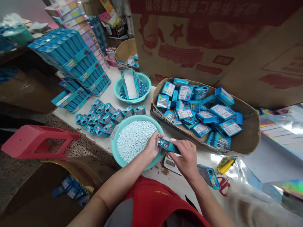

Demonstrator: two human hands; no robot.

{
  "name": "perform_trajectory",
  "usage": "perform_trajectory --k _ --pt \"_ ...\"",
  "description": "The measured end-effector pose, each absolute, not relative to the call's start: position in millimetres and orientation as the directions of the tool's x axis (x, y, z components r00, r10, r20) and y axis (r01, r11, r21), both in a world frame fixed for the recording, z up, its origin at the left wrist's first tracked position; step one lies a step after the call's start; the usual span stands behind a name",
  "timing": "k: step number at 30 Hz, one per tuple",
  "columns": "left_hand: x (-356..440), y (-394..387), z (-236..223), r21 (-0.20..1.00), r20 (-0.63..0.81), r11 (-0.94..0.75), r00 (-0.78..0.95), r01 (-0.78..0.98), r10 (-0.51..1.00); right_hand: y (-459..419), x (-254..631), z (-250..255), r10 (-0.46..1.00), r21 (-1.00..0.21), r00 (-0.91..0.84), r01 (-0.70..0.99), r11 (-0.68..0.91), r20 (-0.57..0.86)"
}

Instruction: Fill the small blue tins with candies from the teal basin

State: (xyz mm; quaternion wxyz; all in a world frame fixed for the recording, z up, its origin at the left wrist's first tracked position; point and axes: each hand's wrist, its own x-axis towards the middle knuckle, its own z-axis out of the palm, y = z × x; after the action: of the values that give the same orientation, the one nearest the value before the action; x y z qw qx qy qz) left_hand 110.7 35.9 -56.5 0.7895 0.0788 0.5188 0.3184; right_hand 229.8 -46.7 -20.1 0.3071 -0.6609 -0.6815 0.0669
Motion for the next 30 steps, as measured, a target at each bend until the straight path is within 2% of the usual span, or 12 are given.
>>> perform_trajectory --k 5,10,16,19,21,25,28,30 --pt "101 35 -56 0.441 -0.776 0.776 0.243 -0.451 0.582 -48 224 -15 0.932 -0.492 0.049 0.859 0.145 0.36" --pt "96 34 -59 0.487 -0.754 0.781 0.262 -0.39 0.602 -51 226 -17 0.937 -0.464 0.093 0.882 0.08 0.338" --pt "100 30 -64 0.508 -0.72 0.78 0.316 -0.366 0.618 -59 231 -19 0.923 -0.52 0.102 0.846 0.115 0.37" --pt "106 29 -67 0.511 -0.722 0.791 0.331 -0.336 0.608 -61 235 -24 0.927 -0.494 0.14 0.868 0.054 0.348" --pt "109 29 -68 0.497 -0.733 0.803 0.336 -0.33 0.592 -61 239 -27 0.932 -0.519 0.181 0.855 0.01 0.316" --pt "109 34 -65 0.438 -0.727 0.837 0.418 -0.327 0.544 -67 250 -36 0.924 -0.723 0.311 0.688 -0.057 0.224" --pt "103 44 -60 0.341 -0.71 0.888 0.536 -0.307 0.458 -78 262 -56 0.864 -0.894 0.498 0.416 -0.164 0.073" --pt "96 51 -58 0.312 -0.711 0.893 0.543 -0.325 0.446 -88 271 -77 0.802 -0.952 0.595 0.213 -0.22 -0.052"
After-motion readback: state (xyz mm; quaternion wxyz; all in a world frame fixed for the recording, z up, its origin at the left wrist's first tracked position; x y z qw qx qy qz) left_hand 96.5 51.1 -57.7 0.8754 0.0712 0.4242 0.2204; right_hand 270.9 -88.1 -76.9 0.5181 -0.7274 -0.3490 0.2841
